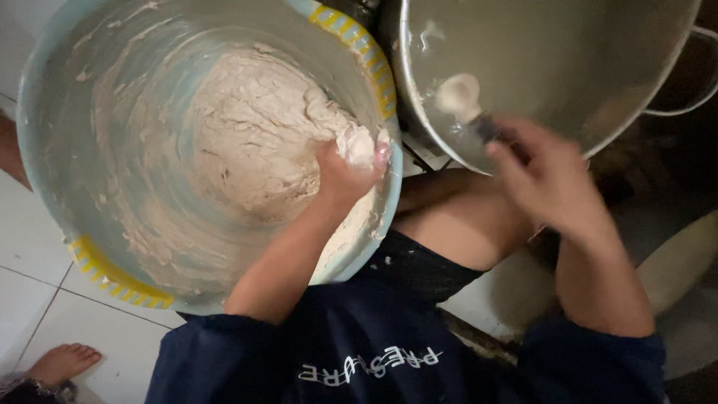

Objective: The person sits on the floor with a large basin of dough on their lap. They scoop portions of dough with a hand scoop, dip the scoop in a water-filled basin, and roll the dough into balls by hand, placing formed dough balls aside.

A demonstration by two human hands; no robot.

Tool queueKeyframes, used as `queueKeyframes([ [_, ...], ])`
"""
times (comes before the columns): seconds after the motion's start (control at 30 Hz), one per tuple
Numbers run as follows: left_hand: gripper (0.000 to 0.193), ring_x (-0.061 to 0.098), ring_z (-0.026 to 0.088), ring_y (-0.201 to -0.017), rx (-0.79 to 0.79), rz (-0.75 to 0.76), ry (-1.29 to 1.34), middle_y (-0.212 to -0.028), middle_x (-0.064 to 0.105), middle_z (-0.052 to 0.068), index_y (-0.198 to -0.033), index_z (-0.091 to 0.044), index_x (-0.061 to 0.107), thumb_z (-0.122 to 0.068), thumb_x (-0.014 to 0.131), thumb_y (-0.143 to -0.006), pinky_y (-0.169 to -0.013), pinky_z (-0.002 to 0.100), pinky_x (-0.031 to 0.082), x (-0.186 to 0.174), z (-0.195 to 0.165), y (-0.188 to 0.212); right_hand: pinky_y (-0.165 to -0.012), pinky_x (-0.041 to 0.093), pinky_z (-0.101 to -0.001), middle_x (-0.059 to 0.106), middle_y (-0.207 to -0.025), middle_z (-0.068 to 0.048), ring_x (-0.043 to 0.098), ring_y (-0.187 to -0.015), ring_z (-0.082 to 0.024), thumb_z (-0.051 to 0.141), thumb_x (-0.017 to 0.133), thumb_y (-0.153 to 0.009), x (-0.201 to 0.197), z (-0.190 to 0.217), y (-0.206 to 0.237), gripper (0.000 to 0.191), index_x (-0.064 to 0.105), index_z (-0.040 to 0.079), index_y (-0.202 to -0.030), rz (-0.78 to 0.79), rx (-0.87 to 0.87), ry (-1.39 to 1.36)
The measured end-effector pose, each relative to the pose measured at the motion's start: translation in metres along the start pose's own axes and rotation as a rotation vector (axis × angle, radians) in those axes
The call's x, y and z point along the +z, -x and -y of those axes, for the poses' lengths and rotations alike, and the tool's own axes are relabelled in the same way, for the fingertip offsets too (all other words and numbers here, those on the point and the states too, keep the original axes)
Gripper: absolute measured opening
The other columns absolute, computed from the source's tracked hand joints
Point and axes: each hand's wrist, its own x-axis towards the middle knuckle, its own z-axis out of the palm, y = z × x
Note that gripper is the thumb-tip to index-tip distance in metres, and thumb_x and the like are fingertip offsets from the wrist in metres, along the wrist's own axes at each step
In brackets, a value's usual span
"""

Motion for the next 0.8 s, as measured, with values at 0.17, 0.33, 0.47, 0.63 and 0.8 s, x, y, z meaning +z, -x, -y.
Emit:
queueKeyframes([
  [0.17, 0.032, 0.072, 0.034, -0.073, 0.108, -0.076, 0.083, -0.081, 0.071, 0.011, -0.094, -0.003, 0.066, -0.023, 0.085, -0.077, -0.066, 0.041, 0.059, 0.0, -0.023, -0.006, -0.07, 0.057, -0.036, 0.072, -0.111, -0.016, 0.071, -0.078, -0.023, 0.018, 0.064, -0.096, 0.032, 0.027, 0.019, 0.046, 0.061, 0.007, -0.14, 0.054, -0.165, -0.046],
  [0.33, 0.021, 0.073, 0.036, -0.086, -0.049, 0.167, -0.017, -0.088, 0.074, 0.015, -0.094, -0.007, 0.074, -0.011, 0.08, -0.074, -0.076, 0.044, 0.059, 0.003, -0.025, -0.003, -0.082, 0.056, -0.0316, 0.073, -0.106, -0.006, 0.07, -0.095, -0.016, 0.012, 0.059, -0.102, 0.044, 0.027, 0.011, 0.04, 0.058, 0.005, -0.141, 0.178, -0.293, -0.299],
  [0.47, 0.041, 0.066, 0.04, -0.113, -0.225, 0.475, -0.431, -0.111, 0.072, 0.023, -0.107, -0.002, 0.071, -0.021, 0.081, -0.072, -0.104, 0.051, 0.049, -0.013, -0.007, -0.034, -0.062, 0.052, -0.026, 0.073, -0.094, -0.002, 0.058, -0.069, -0.008, 0.01, 0.058, -0.099, 0.04, 0.013, -0.001, 0.045, 0.06, 0.01, -0.144, 0.401, 0.062, -0.489],
  [0.63, 0.086, 0.056, 0.046, -0.127, -0.559, 0.246, -0.714, -0.137, 0.056, 0.035, -0.131, 0.014, 0.057, -0.055, 0.074, -0.083, -0.107, 0.048, 0.046, -0.076, 0.052, -0.103, -0.056, 0.05, -0.0232, 0.072, -0.093, 0.0, 0.055, -0.063, -0.005, 0.011, 0.058, -0.099, 0.019, -0.008, -0.011, 0.045, 0.059, 0.008, -0.144, 0.338, 0.015, -0.536],
  [0.8, 0.075, 0.067, 0.049, -0.104, -0.486, 0.057, -0.786, -0.11, 0.067, 0.035, -0.114, 0.014, 0.064, -0.056, 0.076, -0.088, -0.091, 0.05, 0.052, -0.067, 0.063, -0.087, -0.052, 0.045, -0.0263, 0.066, -0.085, -0.006, 0.053, -0.059, -0.009, 0.014, 0.058, -0.1, 0.006, -0.025, -0.032, 0.043, 0.061, 0.008, -0.143, 0.224, 0.101, -0.496],
])
